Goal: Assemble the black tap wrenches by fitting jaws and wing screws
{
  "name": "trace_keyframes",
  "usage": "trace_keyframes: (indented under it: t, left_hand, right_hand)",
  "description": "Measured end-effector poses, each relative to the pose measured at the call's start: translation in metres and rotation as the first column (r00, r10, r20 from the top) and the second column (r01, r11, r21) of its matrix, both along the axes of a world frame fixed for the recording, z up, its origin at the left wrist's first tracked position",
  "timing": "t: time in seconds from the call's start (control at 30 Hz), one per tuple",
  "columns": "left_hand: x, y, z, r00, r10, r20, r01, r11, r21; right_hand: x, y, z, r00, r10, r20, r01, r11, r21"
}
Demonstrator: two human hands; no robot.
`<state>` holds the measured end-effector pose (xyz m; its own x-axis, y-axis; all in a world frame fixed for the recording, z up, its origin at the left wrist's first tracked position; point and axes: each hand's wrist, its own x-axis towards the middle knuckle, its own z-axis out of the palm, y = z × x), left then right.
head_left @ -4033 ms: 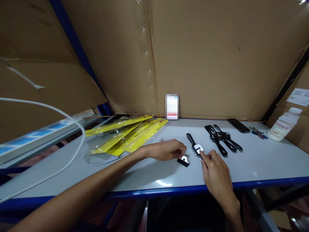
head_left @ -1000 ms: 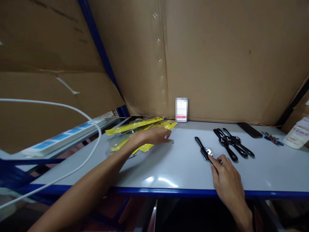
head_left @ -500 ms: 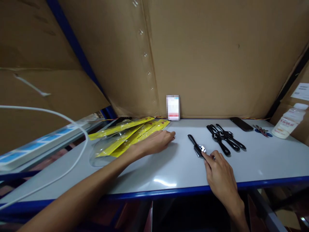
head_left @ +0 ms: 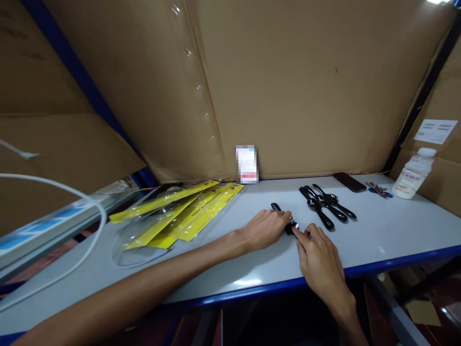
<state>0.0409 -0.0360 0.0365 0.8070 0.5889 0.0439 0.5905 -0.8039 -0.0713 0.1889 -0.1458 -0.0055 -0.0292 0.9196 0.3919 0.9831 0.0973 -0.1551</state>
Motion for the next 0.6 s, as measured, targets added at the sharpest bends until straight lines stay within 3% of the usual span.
trace_keyframes:
  t: [0.27,0.6]
  left_hand:
    - [0.005,-0.004,-0.005,0.997,-0.074,-0.010,0.075,0.993,0.089]
    - [0.005,0.001,-0.013,0.984,-0.086,0.157,0.070,0.992,0.102]
  right_hand:
    - [0.002,-0.001,0.001,1.000,0.006,-0.004,-0.006,1.000,0.004]
    - [0.005,0.001,0.001,1.000,0.029,-0.010,-0.028,0.999,0.019]
